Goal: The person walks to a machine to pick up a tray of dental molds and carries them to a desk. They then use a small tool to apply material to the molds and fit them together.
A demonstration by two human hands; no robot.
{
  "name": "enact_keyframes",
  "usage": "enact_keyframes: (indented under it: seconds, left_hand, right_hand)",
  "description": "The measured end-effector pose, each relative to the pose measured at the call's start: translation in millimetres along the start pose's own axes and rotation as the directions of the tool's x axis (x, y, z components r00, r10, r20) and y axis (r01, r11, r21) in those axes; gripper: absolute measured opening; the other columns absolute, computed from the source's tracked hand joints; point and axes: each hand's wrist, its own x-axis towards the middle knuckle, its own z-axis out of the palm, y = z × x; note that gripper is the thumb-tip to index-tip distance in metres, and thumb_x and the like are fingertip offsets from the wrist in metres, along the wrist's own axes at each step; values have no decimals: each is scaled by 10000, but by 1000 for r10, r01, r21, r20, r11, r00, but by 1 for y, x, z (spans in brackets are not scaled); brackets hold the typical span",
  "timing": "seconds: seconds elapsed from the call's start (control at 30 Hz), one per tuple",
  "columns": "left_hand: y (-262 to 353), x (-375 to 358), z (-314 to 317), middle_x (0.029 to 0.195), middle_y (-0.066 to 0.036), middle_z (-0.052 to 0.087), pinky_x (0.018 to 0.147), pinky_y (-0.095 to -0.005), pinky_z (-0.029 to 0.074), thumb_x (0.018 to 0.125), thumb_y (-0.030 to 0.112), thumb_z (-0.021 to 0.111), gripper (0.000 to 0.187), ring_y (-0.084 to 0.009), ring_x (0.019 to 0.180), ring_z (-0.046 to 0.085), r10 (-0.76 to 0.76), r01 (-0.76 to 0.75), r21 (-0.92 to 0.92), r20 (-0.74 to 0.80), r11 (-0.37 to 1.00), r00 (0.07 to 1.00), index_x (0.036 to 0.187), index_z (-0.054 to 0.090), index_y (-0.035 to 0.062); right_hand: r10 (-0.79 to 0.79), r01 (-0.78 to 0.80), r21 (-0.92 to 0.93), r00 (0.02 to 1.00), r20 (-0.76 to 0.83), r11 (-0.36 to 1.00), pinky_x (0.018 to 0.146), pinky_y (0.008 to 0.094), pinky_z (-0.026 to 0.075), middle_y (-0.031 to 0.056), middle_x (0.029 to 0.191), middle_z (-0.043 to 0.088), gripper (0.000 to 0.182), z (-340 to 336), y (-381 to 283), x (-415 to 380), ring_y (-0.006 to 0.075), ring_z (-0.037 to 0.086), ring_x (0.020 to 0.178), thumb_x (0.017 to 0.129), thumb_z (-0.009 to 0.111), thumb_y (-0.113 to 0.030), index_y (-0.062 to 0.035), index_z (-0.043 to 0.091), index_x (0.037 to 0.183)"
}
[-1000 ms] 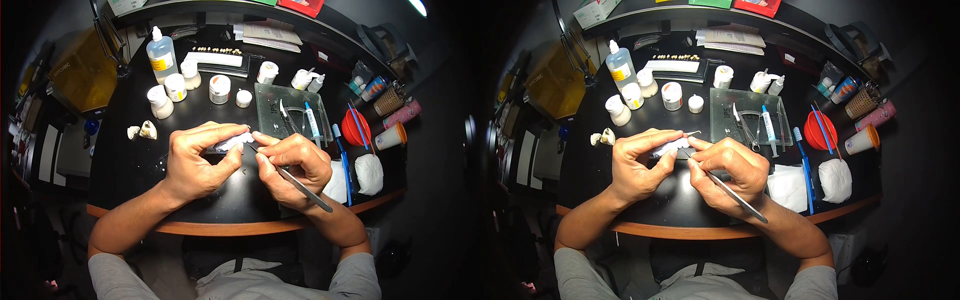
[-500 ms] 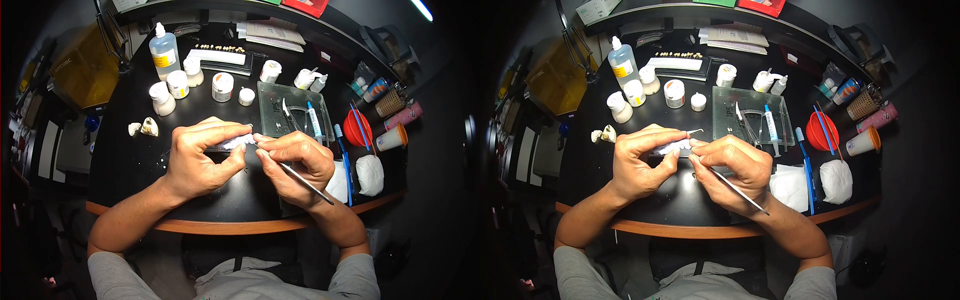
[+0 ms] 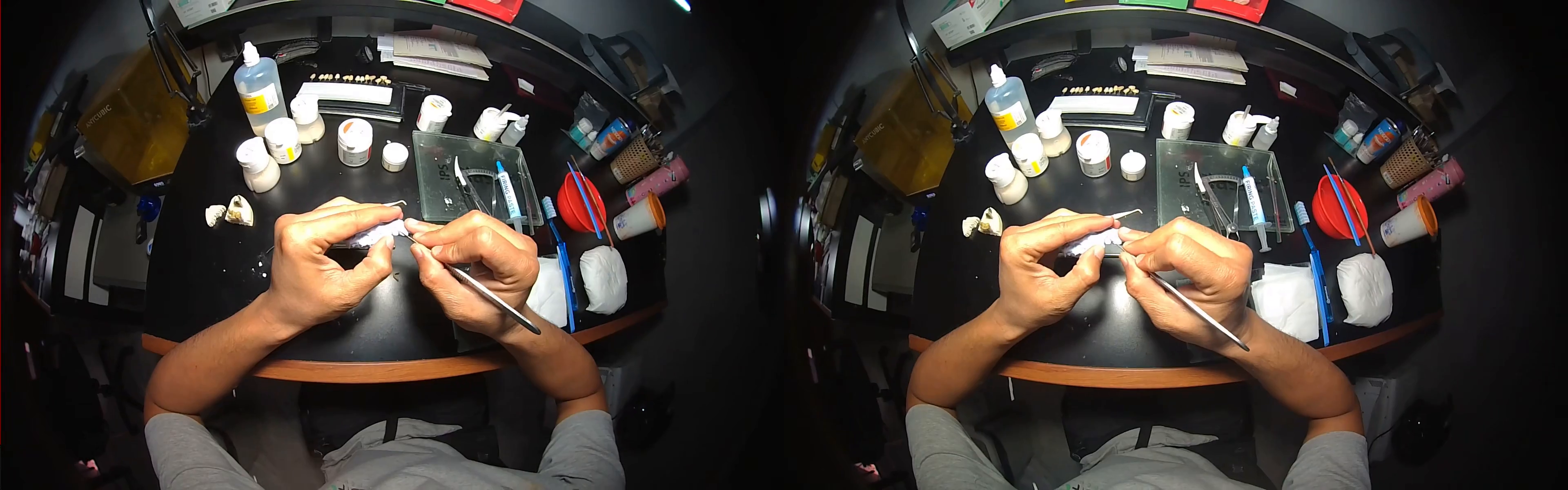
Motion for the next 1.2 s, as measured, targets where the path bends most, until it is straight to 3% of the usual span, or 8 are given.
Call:
enact_keyframes:
  seconds: [0.13,0.33,0.43,0.53,0.63,1.0,1.13,1.2]
  left_hand:
    - [-5,2,5,957,-200,779,735,-278,603,806,-21,751,289,-201,824,765,54,-54,2,-68,999,996,1091,768,-65]
    - [-5,1,5,971,-200,778,746,-278,603,806,-17,751,299,-201,829,765,31,-33,-25,-76,999,997,1102,769,-59]
    - [1,0,-1,1063,-209,762,872,-305,574,858,-70,700,317,-217,971,737,-2,2,-15,15,1000,1000,1173,729,-95]
    - [-7,2,4,975,-197,779,744,-279,601,808,-10,753,308,-194,840,764,76,-75,13,-67,997,995,1112,768,-55]
    - [-5,2,3,1027,-201,776,800,-283,603,823,-20,760,297,-198,915,762,42,-43,-15,-37,999,998,1118,762,-60]
    - [-1,-1,12,1250,-199,671,1036,-339,576,892,-107,734,369,-221,1177,675,-185,157,-485,-9,860,983,1252,656,-92]
    - [5,0,12,1245,-142,599,1038,-331,580,902,-123,711,419,-192,1211,619,-289,243,-576,12,781,957,1311,623,-92]
    - [2,0,13,1245,-113,546,1024,-324,588,919,-118,693,509,-179,1225,582,-224,209,-537,38,817,974,1406,553,-84]
  right_hand:
    - [-7,7,-13,1000,0,1000,725,319,631,170,835,745,155,0,-1,1,250,782,814,798,801,66,18,654,789]
    - [-15,15,-1,1000,-27,1000,728,324,635,168,823,744,157,0,-1,1,248,781,799,799,801,64,15,652,794]
    - [-19,18,-3,999,-32,1000,733,327,637,167,826,745,157,2,-1,2,250,783,808,797,804,62,12,655,798]
    - [-18,18,-12,1000,-23,1000,747,339,645,162,815,739,157,2,-1,2,245,777,796,794,799,67,12,652,793]
    - [-27,27,-12,999,-32,1000,774,366,657,155,791,725,158,1,-2,3,234,763,761,790,786,79,12,643,787]
    - [-118,112,-44,980,-158,993,907,469,649,126,764,709,158,1,-10,6,217,733,723,788,769,105,12,643,811]
    - [12,-4,42,983,-181,999,920,464,642,134,787,713,152,5,-8,1,218,748,761,804,771,94,13,643,821]
    - [82,-60,116,978,-191,991,906,441,645,137,800,714,151,10,-8,-1,220,754,783,814,773,85,14,641,826]
